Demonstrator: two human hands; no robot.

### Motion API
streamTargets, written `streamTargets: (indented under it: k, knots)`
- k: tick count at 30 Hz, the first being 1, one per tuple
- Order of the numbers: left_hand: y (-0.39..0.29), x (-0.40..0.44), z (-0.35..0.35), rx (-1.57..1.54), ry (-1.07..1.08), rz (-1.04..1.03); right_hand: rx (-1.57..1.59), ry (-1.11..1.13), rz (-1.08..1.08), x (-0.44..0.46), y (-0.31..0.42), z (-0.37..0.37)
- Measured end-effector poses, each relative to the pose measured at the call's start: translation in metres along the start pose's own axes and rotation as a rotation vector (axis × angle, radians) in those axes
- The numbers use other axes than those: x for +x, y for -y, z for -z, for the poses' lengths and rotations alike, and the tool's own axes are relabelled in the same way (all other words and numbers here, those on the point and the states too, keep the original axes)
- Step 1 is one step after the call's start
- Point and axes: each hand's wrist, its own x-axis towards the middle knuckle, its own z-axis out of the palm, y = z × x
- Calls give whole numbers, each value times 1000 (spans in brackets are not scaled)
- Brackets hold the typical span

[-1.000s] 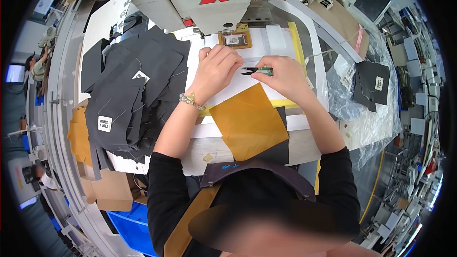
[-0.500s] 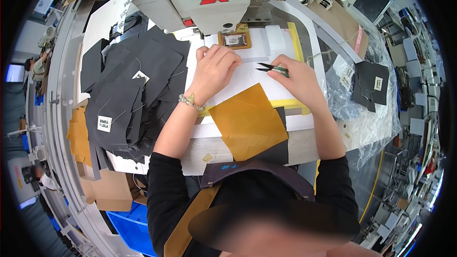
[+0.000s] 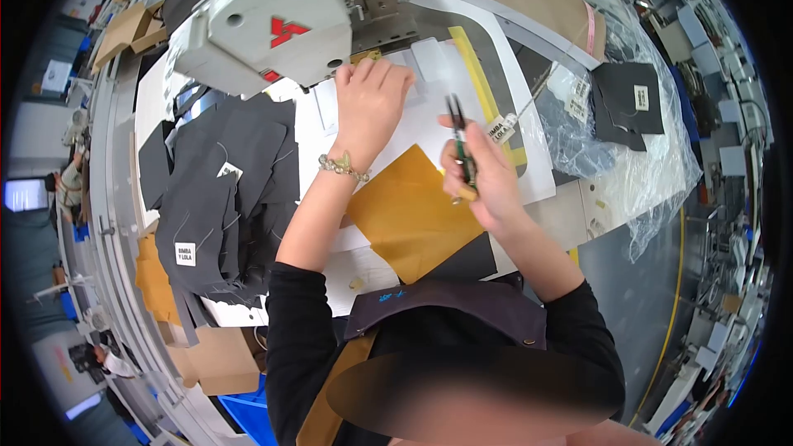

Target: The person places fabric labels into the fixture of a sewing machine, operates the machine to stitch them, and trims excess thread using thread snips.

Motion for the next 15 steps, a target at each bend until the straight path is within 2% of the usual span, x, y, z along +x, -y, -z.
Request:
streamTargets:
  k: [3,10,15]
  knots:
    - [-3,8,-4,-44,-6,51,260,-21,-144,10,-9,-8]
    - [-4,-5,-6,-70,11,117,418,-165,-60,38,-29,-22]
    - [-2,-11,-4,-93,1,125,475,-143,-89,47,-36,-33]
